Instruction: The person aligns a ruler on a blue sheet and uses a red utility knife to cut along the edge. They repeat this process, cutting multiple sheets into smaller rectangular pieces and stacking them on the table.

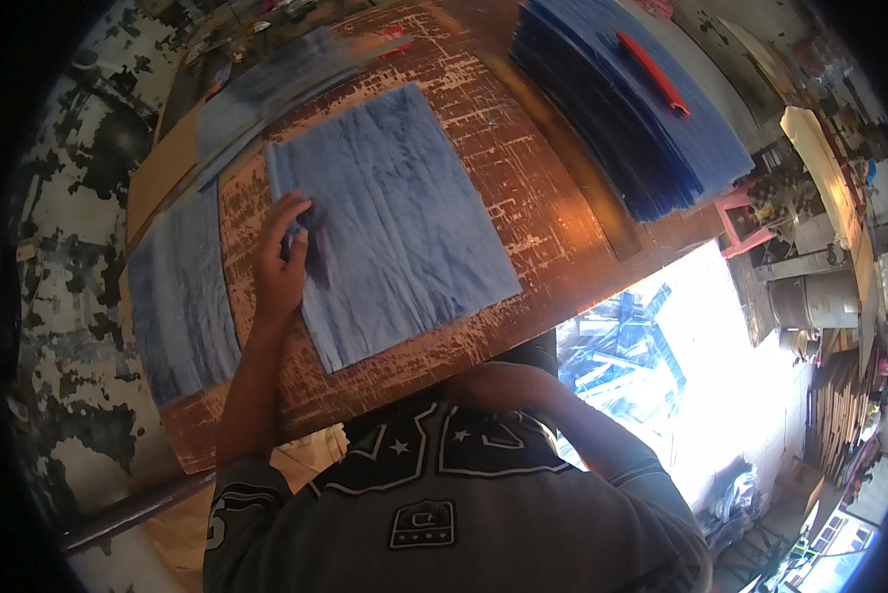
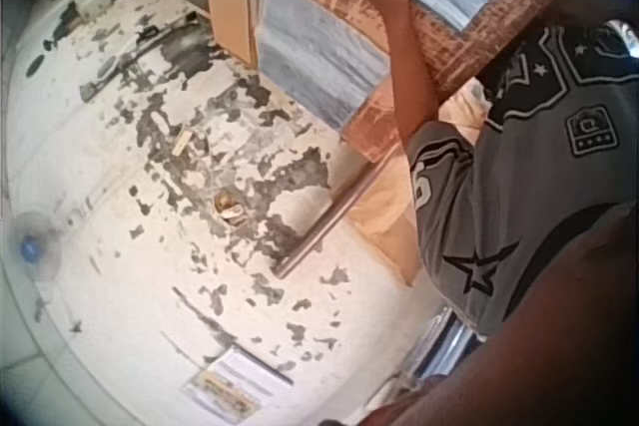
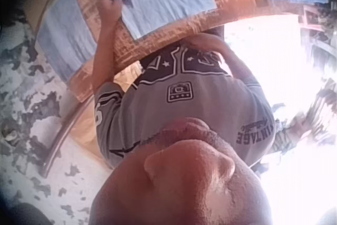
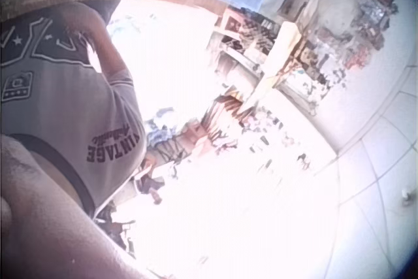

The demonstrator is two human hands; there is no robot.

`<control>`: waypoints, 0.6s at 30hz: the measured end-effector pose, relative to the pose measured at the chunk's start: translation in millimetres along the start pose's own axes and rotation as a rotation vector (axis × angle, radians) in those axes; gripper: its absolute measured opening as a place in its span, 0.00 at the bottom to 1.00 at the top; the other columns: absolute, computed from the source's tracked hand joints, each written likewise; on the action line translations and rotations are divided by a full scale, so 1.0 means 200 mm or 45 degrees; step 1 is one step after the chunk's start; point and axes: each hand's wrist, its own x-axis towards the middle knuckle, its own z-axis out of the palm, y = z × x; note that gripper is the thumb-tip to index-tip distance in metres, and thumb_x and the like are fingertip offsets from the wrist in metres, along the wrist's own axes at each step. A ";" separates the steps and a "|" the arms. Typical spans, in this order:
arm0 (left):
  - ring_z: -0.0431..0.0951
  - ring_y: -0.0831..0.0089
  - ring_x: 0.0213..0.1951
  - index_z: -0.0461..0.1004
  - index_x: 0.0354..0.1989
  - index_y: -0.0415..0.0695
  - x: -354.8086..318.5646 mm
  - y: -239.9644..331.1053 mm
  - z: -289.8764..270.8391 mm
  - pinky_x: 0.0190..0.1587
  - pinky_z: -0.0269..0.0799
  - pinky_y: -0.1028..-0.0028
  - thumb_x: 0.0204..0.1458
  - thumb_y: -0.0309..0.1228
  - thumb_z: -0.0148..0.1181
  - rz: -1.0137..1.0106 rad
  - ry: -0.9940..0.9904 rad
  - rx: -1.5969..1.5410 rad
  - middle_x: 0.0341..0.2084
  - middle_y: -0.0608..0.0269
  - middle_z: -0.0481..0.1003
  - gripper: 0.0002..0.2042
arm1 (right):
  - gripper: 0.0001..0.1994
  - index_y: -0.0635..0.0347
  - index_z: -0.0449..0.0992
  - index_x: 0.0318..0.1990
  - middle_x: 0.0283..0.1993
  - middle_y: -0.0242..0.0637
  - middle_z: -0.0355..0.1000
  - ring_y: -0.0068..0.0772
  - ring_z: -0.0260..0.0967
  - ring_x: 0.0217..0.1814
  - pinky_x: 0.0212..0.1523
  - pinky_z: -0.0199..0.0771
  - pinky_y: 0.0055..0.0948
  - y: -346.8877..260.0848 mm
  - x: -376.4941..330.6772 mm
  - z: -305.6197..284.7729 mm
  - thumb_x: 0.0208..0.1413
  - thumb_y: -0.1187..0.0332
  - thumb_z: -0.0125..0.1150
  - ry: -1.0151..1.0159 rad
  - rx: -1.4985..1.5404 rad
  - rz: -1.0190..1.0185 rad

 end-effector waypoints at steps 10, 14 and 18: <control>0.54 0.48 0.83 0.73 0.72 0.45 -0.01 -0.09 -0.01 0.82 0.52 0.53 0.69 0.21 0.58 -0.246 0.102 -0.118 0.81 0.38 0.58 0.23 | 0.14 0.60 0.83 0.58 0.51 0.41 0.84 0.35 0.85 0.49 0.50 0.84 0.37 -0.49 -0.34 -0.60 0.72 0.63 0.68 1.055 -0.012 -0.324; 0.53 0.48 0.84 0.73 0.73 0.45 0.01 -0.04 0.00 0.83 0.50 0.54 0.70 0.23 0.58 -0.288 0.063 -0.152 0.81 0.37 0.56 0.23 | 0.12 0.54 0.84 0.55 0.53 0.38 0.78 0.37 0.80 0.51 0.52 0.81 0.38 -0.45 -0.31 -0.62 0.66 0.68 0.73 1.149 -0.222 -0.246; 0.51 0.47 0.84 0.73 0.73 0.46 -0.01 -0.05 -0.01 0.83 0.49 0.54 0.70 0.22 0.57 -0.279 0.044 -0.127 0.82 0.36 0.56 0.23 | 0.14 0.49 0.86 0.53 0.54 0.35 0.74 0.39 0.73 0.60 0.57 0.77 0.39 -0.38 -0.25 -0.56 0.60 0.70 0.77 1.022 -0.420 -0.398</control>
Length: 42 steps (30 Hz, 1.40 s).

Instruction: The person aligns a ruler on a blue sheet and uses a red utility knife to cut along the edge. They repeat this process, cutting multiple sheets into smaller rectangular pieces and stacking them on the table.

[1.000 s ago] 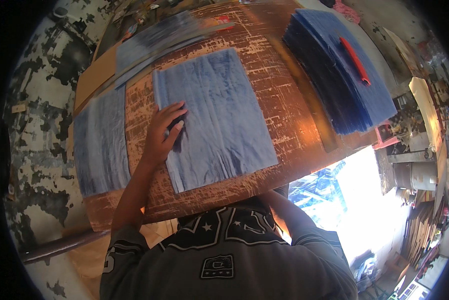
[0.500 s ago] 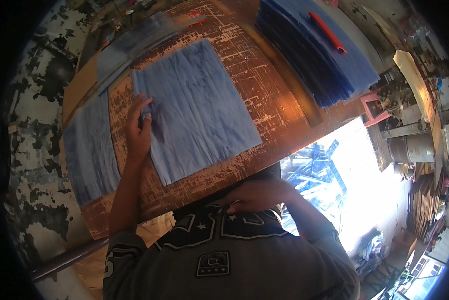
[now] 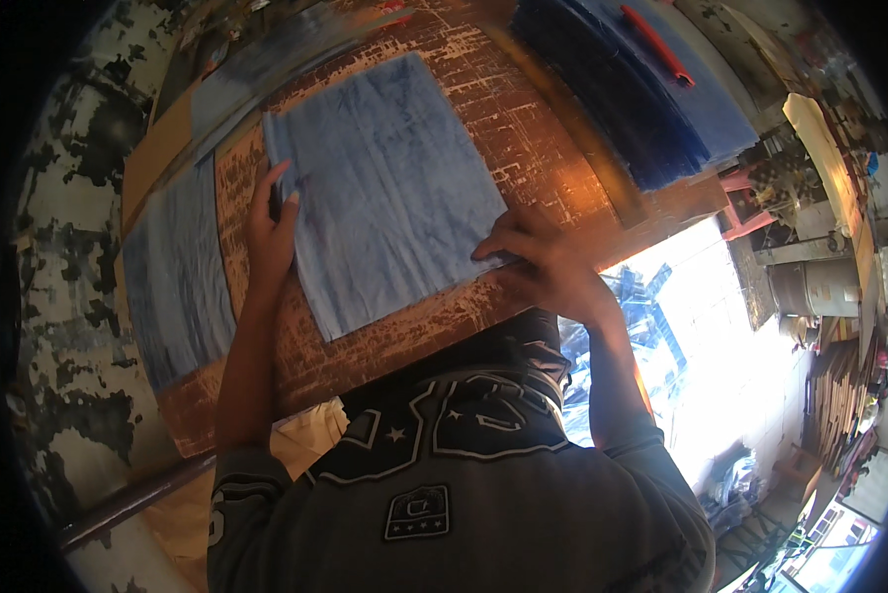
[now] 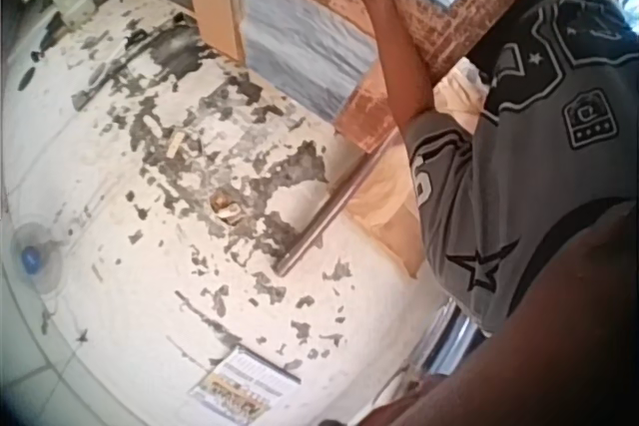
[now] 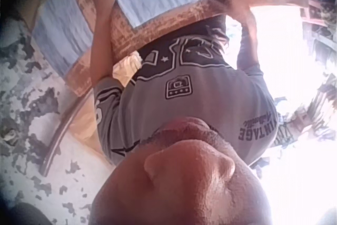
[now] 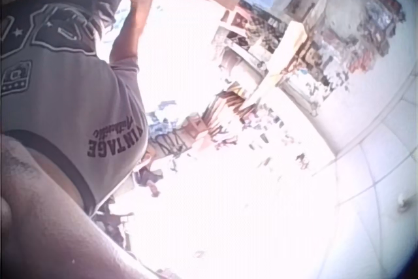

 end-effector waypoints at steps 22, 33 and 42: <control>0.51 0.43 0.84 0.78 0.67 0.50 0.00 -0.05 0.02 0.80 0.59 0.56 0.70 0.23 0.58 0.071 0.045 0.073 0.82 0.33 0.53 0.18 | 0.07 0.57 0.82 0.42 0.46 0.35 0.78 0.42 0.74 0.54 0.56 0.73 0.42 -0.02 0.05 0.15 0.59 0.73 0.74 0.047 0.027 -0.087; 0.53 0.41 0.83 0.78 0.64 0.48 0.01 -0.01 0.01 0.77 0.64 0.57 0.70 0.22 0.57 0.066 0.024 0.092 0.82 0.31 0.53 0.17 | 0.07 0.59 0.82 0.41 0.44 0.36 0.80 0.41 0.76 0.53 0.56 0.74 0.41 0.00 0.04 0.17 0.58 0.75 0.75 0.078 0.099 -0.079; 0.65 0.38 0.78 0.78 0.63 0.47 0.02 -0.01 0.01 0.66 0.74 0.60 0.67 0.21 0.57 0.132 0.041 0.107 0.81 0.28 0.54 0.18 | 0.06 0.62 0.84 0.40 0.43 0.35 0.80 0.37 0.78 0.51 0.54 0.77 0.38 0.03 0.03 0.19 0.58 0.76 0.76 0.116 0.179 -0.044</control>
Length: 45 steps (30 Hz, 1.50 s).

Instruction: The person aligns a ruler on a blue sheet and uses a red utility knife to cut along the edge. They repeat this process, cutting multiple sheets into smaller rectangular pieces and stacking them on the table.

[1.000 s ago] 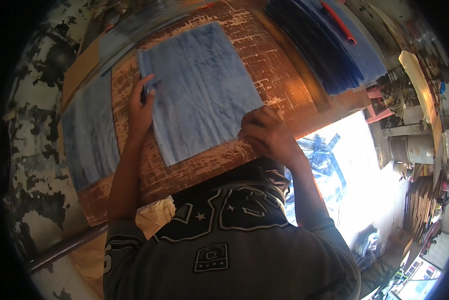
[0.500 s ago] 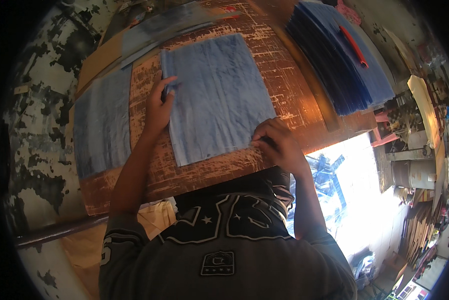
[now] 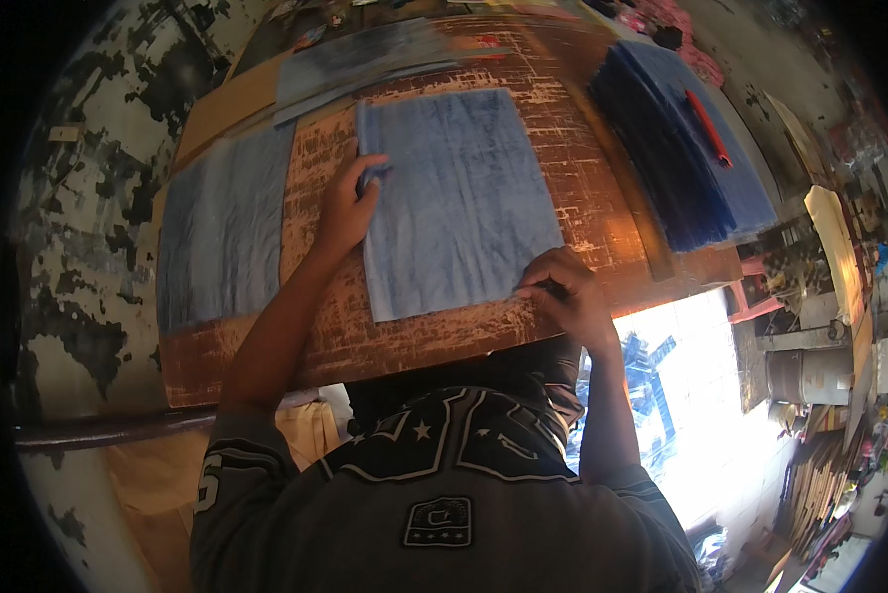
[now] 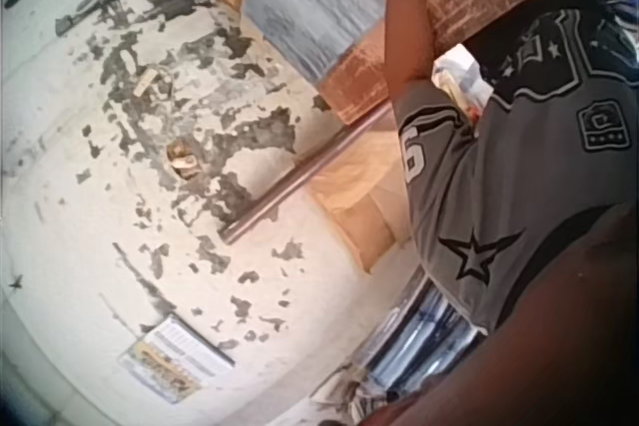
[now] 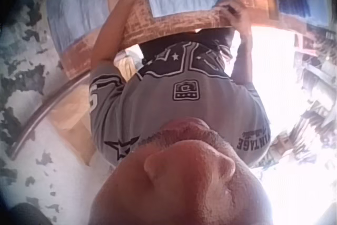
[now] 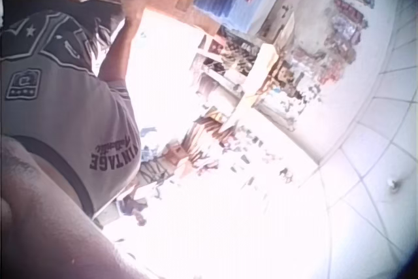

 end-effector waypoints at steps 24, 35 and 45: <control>0.52 0.37 0.83 0.81 0.59 0.48 -0.01 -0.04 0.02 0.79 0.59 0.55 0.67 0.22 0.56 -0.031 0.012 -0.019 0.81 0.27 0.51 0.16 | 0.05 0.64 0.79 0.42 0.42 0.33 0.75 0.25 0.77 0.47 0.50 0.76 0.28 0.00 -0.04 0.04 0.66 0.77 0.72 0.071 0.139 0.183; 0.54 0.36 0.82 0.81 0.58 0.46 0.00 -0.03 0.03 0.78 0.61 0.56 0.67 0.21 0.54 -0.041 -0.015 -0.031 0.81 0.26 0.50 0.16 | 0.06 0.62 0.80 0.41 0.41 0.32 0.76 0.26 0.77 0.46 0.50 0.76 0.29 0.01 -0.05 0.04 0.64 0.76 0.74 0.099 0.137 0.180; 0.52 0.37 0.83 0.81 0.58 0.47 0.01 -0.04 0.03 0.78 0.61 0.56 0.67 0.20 0.54 -0.012 -0.027 -0.051 0.82 0.28 0.50 0.16 | 0.07 0.61 0.84 0.39 0.43 0.33 0.79 0.32 0.78 0.48 0.50 0.77 0.34 -0.02 -0.03 0.01 0.57 0.75 0.79 0.057 -0.019 0.085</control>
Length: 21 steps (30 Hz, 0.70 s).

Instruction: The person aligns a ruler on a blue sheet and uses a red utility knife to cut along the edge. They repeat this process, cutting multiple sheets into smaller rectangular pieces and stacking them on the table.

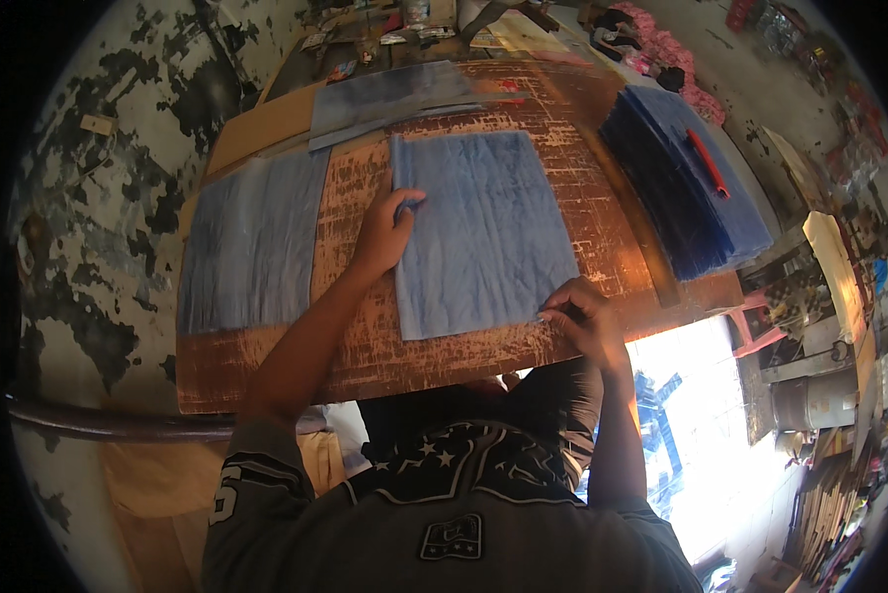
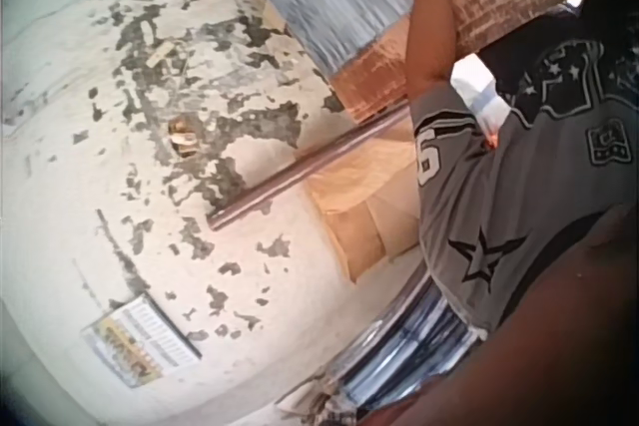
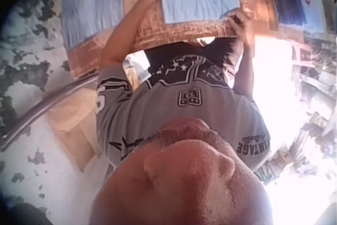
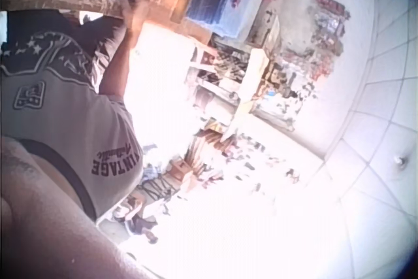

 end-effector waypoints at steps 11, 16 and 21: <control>0.52 0.39 0.83 0.82 0.58 0.48 -0.01 0.05 -0.01 0.79 0.59 0.55 0.67 0.19 0.54 -0.061 -0.013 0.002 0.83 0.32 0.50 0.16 | 0.10 0.58 0.86 0.40 0.43 0.34 0.80 0.40 0.76 0.52 0.54 0.75 0.39 -0.02 0.01 -0.02 0.51 0.75 0.81 -0.055 -0.117 -0.156; 0.50 0.41 0.84 0.82 0.57 0.47 -0.02 0.07 -0.02 0.80 0.57 0.54 0.68 0.20 0.54 -0.117 -0.017 -0.014 0.84 0.34 0.49 0.15 | 0.10 0.56 0.85 0.38 0.43 0.33 0.80 0.41 0.76 0.51 0.54 0.73 0.40 -0.02 0.02 -0.03 0.51 0.75 0.81 -0.082 -0.133 -0.224; 0.50 0.41 0.84 0.83 0.56 0.46 -0.02 0.08 -0.03 0.80 0.59 0.53 0.68 0.20 0.54 -0.148 -0.041 -0.005 0.84 0.35 0.48 0.15 | 0.11 0.54 0.84 0.39 0.43 0.32 0.79 0.41 0.75 0.51 0.54 0.73 0.41 -0.04 0.04 -0.05 0.49 0.75 0.81 -0.148 -0.195 -0.250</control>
